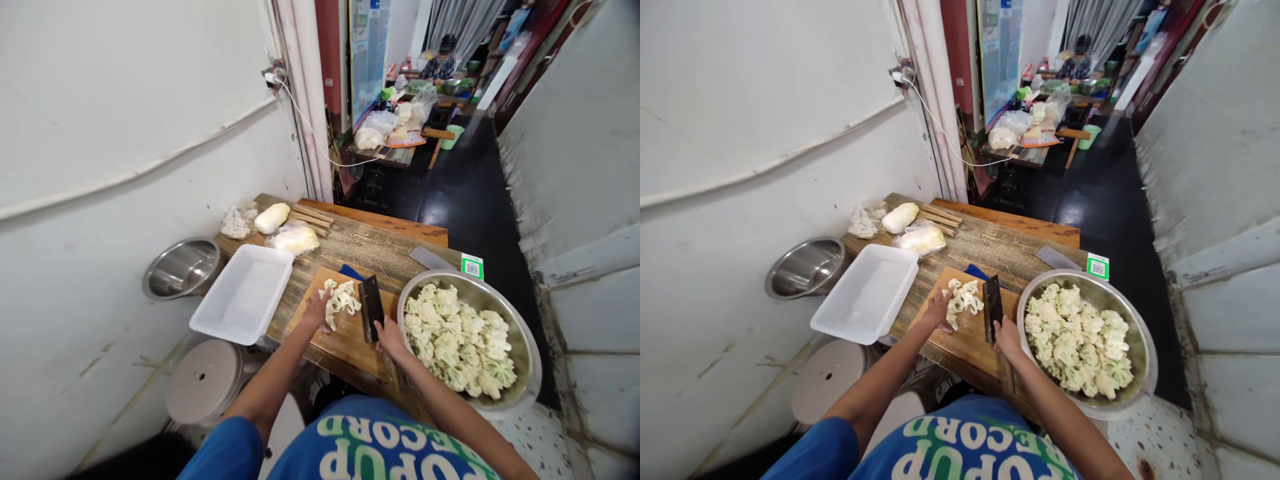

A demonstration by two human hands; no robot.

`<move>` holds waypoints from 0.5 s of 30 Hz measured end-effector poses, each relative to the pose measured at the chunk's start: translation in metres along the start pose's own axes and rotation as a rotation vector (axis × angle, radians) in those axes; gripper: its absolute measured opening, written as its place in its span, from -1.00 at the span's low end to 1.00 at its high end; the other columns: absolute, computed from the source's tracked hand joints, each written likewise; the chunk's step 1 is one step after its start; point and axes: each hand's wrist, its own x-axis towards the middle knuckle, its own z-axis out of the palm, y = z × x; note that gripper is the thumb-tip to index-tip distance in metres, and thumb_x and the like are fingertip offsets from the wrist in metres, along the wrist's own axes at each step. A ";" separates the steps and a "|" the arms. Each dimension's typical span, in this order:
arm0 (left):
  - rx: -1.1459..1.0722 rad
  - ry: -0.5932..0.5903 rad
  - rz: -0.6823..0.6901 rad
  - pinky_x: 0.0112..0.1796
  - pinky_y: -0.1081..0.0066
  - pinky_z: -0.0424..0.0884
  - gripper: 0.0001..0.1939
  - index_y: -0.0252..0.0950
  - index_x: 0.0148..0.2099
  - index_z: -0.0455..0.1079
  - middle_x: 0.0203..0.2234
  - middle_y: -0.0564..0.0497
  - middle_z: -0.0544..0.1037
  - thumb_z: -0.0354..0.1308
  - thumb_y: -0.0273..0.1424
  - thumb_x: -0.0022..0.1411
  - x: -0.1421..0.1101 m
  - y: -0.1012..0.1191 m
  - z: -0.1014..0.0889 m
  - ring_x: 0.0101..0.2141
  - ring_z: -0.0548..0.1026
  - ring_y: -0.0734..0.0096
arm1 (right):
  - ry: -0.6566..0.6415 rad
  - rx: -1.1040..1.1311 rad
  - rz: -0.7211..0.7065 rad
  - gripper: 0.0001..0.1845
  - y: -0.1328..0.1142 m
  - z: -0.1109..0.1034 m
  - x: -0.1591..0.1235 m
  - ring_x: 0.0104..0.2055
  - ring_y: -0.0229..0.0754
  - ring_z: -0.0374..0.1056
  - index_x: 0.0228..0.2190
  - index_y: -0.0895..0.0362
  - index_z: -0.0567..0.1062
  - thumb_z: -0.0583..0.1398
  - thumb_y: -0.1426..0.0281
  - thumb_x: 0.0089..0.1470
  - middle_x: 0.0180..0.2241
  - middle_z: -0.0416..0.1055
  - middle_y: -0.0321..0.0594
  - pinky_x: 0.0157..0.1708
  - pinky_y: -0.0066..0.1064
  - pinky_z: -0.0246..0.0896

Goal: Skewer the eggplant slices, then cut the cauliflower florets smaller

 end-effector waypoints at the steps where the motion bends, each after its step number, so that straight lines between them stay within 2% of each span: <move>1: 0.020 -0.002 0.028 0.05 0.02 0.18 0.55 -0.04 0.37 -0.36 0.32 -0.31 -0.44 0.52 -0.39 -0.59 0.003 0.000 -0.002 0.21 -0.06 -0.46 | -0.010 0.009 -0.005 -0.67 -0.002 0.001 0.004 -0.63 -0.20 0.39 -0.13 0.23 0.29 -0.12 0.30 0.26 -0.61 0.46 -0.15 -0.63 -0.49 0.19; 5: 0.097 0.024 0.160 0.07 -0.05 0.14 0.56 -0.03 0.37 -0.30 0.33 -0.24 -0.47 0.53 -0.31 -0.65 0.012 0.002 -0.009 0.23 -0.18 -0.50 | -0.048 0.053 -0.028 -0.70 -0.004 0.008 0.011 -0.64 -0.17 0.39 -0.12 0.23 0.29 -0.09 0.32 0.23 -0.63 0.44 -0.20 -0.64 -0.47 0.21; 7: 0.123 -0.011 0.212 0.08 -0.06 0.12 0.55 -0.04 0.38 -0.28 0.33 -0.23 -0.46 0.53 -0.29 -0.65 0.014 0.006 -0.012 0.23 -0.21 -0.50 | -0.070 0.080 -0.043 -0.72 -0.004 0.012 0.011 -0.66 -0.16 0.38 -0.14 0.22 0.29 -0.07 0.33 0.22 -0.68 0.40 -0.27 -0.65 -0.46 0.21; 10: 0.130 -0.051 0.267 0.11 -0.06 0.07 0.51 -0.04 0.37 -0.24 0.34 -0.21 -0.35 0.53 -0.32 -0.62 0.016 0.014 -0.015 0.23 -0.17 -0.46 | -0.093 0.126 -0.065 -0.76 -0.002 0.017 0.012 -0.67 -0.18 0.37 -0.16 0.18 0.30 -0.04 0.34 0.21 -0.74 0.32 -0.37 -0.65 -0.48 0.21; 13: 0.095 -0.028 0.275 0.13 -0.01 0.05 0.40 -0.07 0.36 -0.14 0.33 -0.20 -0.20 0.51 -0.36 -0.54 0.014 0.022 -0.015 0.23 -0.07 -0.37 | -0.084 0.178 -0.070 -0.76 0.002 0.022 0.014 -0.68 -0.19 0.36 -0.17 0.18 0.29 -0.04 0.33 0.20 -0.73 0.31 -0.39 -0.66 -0.47 0.22; 15: 0.069 -0.006 0.285 0.13 0.03 0.08 0.35 -0.10 0.36 -0.10 0.33 -0.20 -0.18 0.51 -0.35 -0.49 0.011 0.022 -0.016 0.23 -0.04 -0.32 | -0.056 0.221 -0.062 -0.75 0.006 0.025 0.015 -0.69 -0.19 0.35 -0.16 0.18 0.28 -0.06 0.32 0.20 -0.70 0.33 -0.37 -0.67 -0.46 0.22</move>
